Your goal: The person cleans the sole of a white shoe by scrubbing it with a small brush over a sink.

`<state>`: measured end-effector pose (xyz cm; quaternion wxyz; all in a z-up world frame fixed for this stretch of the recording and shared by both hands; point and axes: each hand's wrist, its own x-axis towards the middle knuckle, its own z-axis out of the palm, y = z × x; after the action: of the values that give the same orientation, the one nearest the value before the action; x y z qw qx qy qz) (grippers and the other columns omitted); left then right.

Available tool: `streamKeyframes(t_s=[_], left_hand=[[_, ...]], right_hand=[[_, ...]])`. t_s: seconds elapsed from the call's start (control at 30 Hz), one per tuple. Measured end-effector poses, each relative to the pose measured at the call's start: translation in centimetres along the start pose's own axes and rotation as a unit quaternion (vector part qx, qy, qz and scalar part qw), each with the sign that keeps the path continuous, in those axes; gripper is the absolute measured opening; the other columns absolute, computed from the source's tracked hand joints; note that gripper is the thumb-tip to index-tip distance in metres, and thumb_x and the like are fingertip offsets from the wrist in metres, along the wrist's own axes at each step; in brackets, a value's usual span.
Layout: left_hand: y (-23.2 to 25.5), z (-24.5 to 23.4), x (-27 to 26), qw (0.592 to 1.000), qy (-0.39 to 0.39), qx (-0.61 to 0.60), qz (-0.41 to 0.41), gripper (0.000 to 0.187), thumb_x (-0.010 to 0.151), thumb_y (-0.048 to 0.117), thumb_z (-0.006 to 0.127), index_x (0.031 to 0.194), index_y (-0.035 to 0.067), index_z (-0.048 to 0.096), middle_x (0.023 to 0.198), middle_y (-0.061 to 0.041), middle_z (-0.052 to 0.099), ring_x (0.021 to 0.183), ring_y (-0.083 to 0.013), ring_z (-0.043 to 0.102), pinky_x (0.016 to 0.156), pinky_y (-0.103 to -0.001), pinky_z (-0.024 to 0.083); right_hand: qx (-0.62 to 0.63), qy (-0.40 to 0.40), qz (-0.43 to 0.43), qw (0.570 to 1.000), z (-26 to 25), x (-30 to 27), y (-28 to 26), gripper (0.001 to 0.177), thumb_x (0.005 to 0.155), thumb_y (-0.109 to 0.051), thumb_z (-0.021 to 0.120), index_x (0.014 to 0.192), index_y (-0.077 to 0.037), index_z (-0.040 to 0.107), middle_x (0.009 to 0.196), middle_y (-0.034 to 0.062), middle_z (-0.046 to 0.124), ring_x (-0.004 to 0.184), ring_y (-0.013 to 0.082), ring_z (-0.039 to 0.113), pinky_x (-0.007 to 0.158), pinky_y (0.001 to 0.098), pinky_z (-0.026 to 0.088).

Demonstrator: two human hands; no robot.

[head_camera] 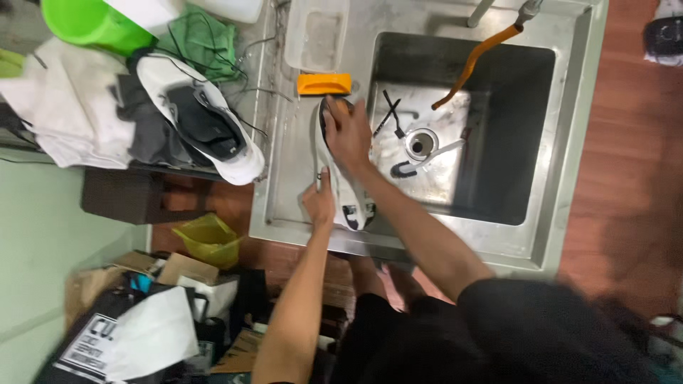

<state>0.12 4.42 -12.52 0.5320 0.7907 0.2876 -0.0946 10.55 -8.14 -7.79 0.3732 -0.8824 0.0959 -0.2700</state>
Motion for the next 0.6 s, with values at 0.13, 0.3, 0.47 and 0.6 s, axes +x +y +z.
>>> streamKeyframes(t_s=[0.13, 0.3, 0.47, 0.6], left_hand=[[2.4, 0.3, -1.9, 0.999, 0.000, -0.029, -0.041, 0.060, 0.092, 0.065, 0.068, 0.103, 0.007, 0.081, 0.110, -0.015, 0.078, 0.116, -0.0353, 0.069, 0.100, -0.048, 0.048], [1.5, 0.5, -1.2, 0.999, -0.004, 0.031, -0.018, 0.057, 0.092, 0.065, 0.070, 0.097, 0.009, 0.082, 0.096, -0.017, 0.078, 0.104, -0.0365, 0.072, 0.094, -0.047, 0.051], [0.1, 0.9, 1.0, 0.998, 0.005, 0.057, -0.019, 0.062, 0.091, 0.069, 0.066, 0.100, 0.010, 0.082, 0.103, -0.019, 0.077, 0.111, -0.0413, 0.069, 0.097, -0.050, 0.050], [1.9, 0.5, -1.3, 0.999, 0.002, 0.018, -0.047, 0.069, 0.089, 0.071, 0.068, 0.106, 0.006, 0.081, 0.109, -0.020, 0.077, 0.118, -0.0408, 0.067, 0.102, -0.049, 0.048]], right_hand=[[0.014, 0.015, -0.026, 0.999, -7.1, -4.5, -4.4, 0.028, 0.103, -0.031, 0.068, 0.124, -0.015, 0.077, 0.094, 0.0195, 0.058, 0.076, 0.0441, 0.067, 0.058, 0.0481, 0.053], [0.092, -0.116, 0.045, 0.988, -11.3, -10.7, -4.2, 0.035, 0.094, -0.019, 0.068, 0.121, 0.003, 0.065, 0.081, 0.0247, 0.056, 0.070, 0.0504, 0.062, 0.052, 0.0492, 0.048], [0.069, -0.018, 0.035, 0.997, -0.3, 1.0, 4.6, 0.041, 0.107, -0.024, 0.065, 0.141, -0.004, 0.054, 0.109, 0.0124, 0.058, 0.087, 0.0290, 0.065, 0.071, 0.0372, 0.053], [0.020, -0.067, -0.018, 0.997, -10.6, -10.5, -0.5, 0.031, 0.101, -0.019, 0.067, 0.127, -0.003, 0.064, 0.099, 0.0231, 0.057, 0.078, 0.0432, 0.063, 0.067, 0.0500, 0.053]])
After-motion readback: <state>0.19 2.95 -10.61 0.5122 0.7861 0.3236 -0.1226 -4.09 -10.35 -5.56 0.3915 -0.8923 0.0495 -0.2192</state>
